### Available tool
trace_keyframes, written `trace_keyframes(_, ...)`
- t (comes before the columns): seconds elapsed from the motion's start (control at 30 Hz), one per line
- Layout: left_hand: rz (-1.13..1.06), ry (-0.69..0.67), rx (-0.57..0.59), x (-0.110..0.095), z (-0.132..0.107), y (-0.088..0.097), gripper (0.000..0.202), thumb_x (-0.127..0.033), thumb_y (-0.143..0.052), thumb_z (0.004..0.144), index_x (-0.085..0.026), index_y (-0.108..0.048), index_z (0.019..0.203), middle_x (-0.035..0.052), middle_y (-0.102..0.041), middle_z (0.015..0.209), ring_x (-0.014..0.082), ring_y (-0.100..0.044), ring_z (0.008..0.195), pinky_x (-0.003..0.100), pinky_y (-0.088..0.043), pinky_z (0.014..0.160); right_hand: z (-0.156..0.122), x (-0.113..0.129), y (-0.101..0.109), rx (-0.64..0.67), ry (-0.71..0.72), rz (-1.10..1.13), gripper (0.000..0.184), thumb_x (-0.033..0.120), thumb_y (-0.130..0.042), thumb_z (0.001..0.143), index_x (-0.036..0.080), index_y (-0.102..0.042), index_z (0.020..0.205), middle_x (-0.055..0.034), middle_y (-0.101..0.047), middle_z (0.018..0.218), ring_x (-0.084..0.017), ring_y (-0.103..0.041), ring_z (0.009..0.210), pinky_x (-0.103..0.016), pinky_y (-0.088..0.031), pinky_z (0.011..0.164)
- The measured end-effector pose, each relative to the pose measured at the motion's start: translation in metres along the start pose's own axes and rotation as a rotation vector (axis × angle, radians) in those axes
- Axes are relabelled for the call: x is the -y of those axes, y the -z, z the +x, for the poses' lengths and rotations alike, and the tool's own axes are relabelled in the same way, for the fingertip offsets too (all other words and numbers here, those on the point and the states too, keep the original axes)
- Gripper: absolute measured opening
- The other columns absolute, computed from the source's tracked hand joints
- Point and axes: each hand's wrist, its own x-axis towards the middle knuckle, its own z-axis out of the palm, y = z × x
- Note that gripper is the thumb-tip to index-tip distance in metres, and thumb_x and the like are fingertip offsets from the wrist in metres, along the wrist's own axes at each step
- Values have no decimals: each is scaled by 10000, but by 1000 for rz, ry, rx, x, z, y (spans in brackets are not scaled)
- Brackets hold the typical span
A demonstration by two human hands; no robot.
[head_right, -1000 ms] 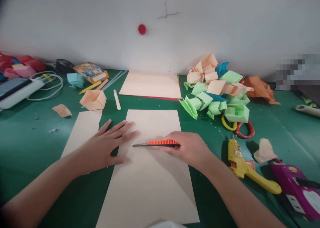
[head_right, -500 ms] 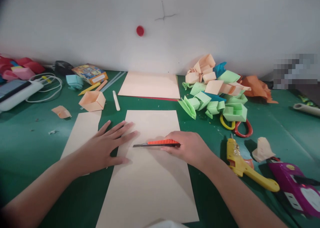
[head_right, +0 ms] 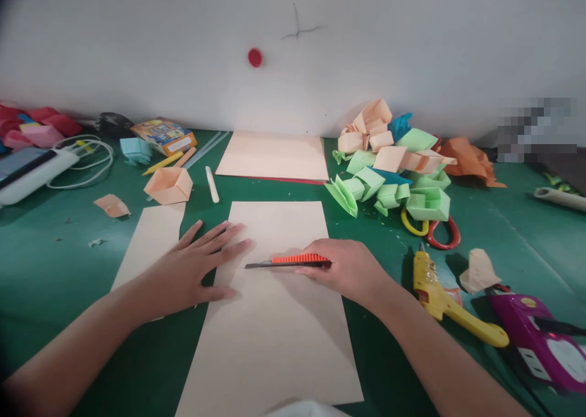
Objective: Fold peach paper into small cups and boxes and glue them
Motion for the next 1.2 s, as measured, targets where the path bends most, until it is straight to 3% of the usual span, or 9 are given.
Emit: trace_keyframes(1.2, 17, -3, -19, 0, 0, 0, 797, -777, -453, 894, -446, -232, 1585, -32, -220, 1688, 316, -241, 1548, 555, -58, 1268, -8, -10, 9, 10, -14, 10, 275, 536, -643, 912, 283, -746, 942, 3, -770, 922, -205, -692, 797, -301, -491, 670)
